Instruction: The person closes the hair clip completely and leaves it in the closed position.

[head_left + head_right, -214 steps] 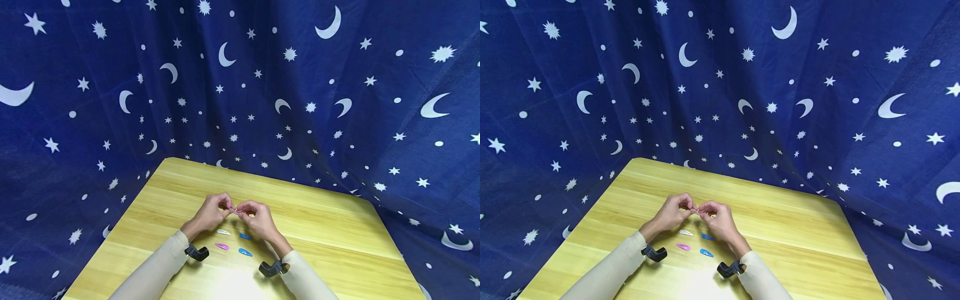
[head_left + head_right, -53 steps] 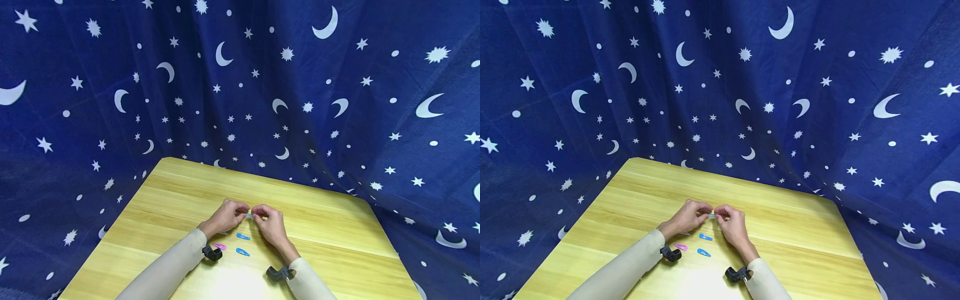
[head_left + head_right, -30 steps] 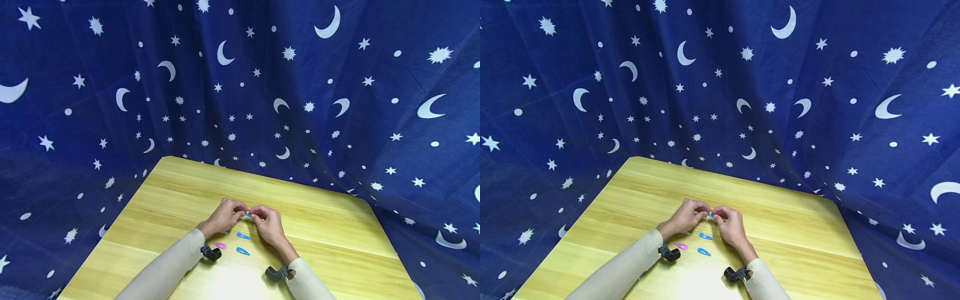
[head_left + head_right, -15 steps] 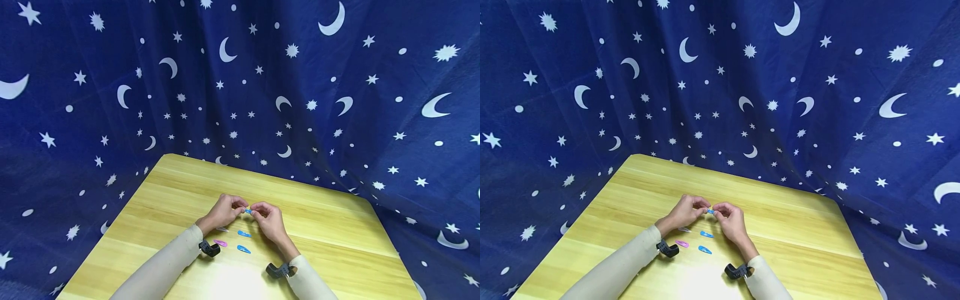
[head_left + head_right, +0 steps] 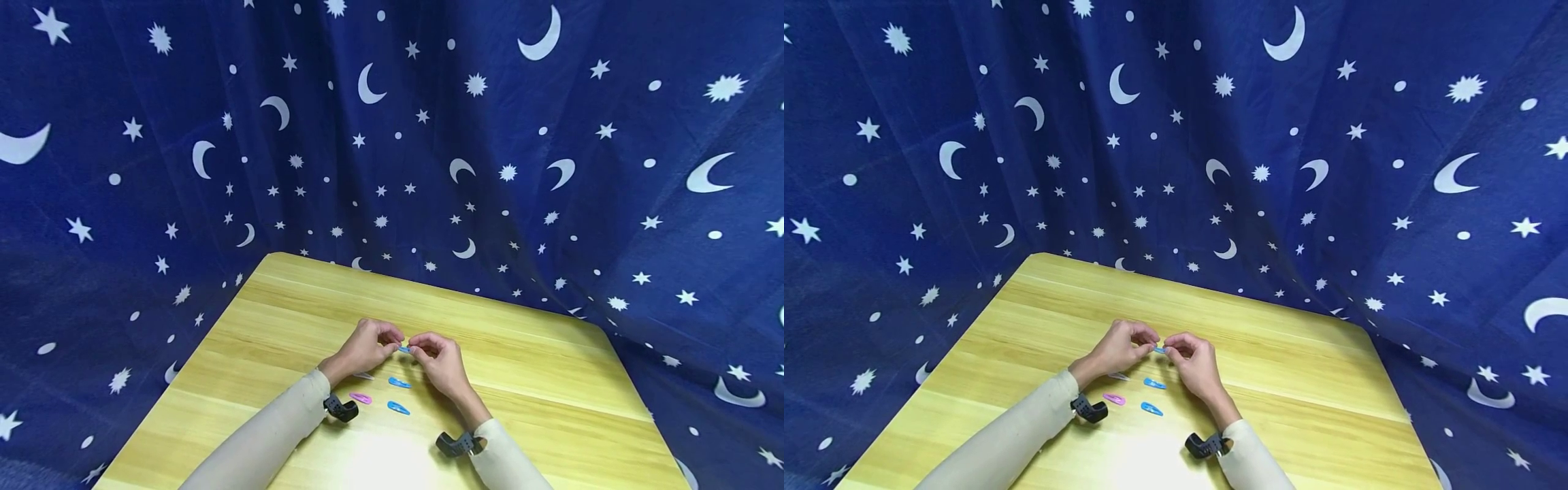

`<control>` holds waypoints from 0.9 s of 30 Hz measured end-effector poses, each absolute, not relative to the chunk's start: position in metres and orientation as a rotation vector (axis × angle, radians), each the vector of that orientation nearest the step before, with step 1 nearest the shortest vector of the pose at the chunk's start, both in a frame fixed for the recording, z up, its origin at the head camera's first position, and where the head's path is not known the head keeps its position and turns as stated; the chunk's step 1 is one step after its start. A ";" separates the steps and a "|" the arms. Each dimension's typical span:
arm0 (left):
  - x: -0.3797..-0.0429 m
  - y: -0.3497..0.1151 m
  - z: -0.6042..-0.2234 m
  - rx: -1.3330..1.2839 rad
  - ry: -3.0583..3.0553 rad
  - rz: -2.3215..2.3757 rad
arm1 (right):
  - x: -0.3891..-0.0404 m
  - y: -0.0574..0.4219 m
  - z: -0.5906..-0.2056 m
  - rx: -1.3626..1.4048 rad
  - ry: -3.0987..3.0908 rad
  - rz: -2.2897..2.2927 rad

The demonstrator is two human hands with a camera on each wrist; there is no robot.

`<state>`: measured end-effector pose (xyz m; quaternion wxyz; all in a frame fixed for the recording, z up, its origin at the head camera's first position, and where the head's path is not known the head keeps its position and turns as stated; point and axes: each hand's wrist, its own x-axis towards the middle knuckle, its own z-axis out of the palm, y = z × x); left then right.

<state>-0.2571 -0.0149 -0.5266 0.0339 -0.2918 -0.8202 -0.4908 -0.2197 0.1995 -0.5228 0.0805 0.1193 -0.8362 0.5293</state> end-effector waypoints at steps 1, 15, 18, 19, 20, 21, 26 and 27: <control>-0.257 -0.015 -0.527 -0.906 -2.529 -1.507 | -0.219 0.200 -0.523 0.353 -2.503 1.584; -0.255 -0.016 -0.533 -1.012 -2.599 -1.402 | -0.214 0.202 -0.529 0.386 -2.569 1.647; -0.255 -0.016 -0.534 -1.043 -2.628 -1.359 | -0.213 0.202 -0.530 0.395 -2.598 1.634; -0.255 -0.016 -0.534 -1.054 -2.643 -1.334 | -0.213 0.201 -0.530 0.397 -2.609 1.626; -0.255 -0.016 -0.534 -1.065 -2.656 -1.309 | -0.212 0.201 -0.531 0.402 -2.618 1.617; -0.254 -0.016 -0.534 -1.077 -2.667 -1.285 | -0.212 0.201 -0.532 0.407 -2.625 1.612; -0.253 -0.015 -0.535 -1.142 -2.677 -1.160 | -0.211 0.200 -0.536 0.417 -2.662 1.554; -0.253 -0.015 -0.535 -1.152 -2.674 -1.143 | -0.211 0.199 -0.536 0.413 -2.670 1.537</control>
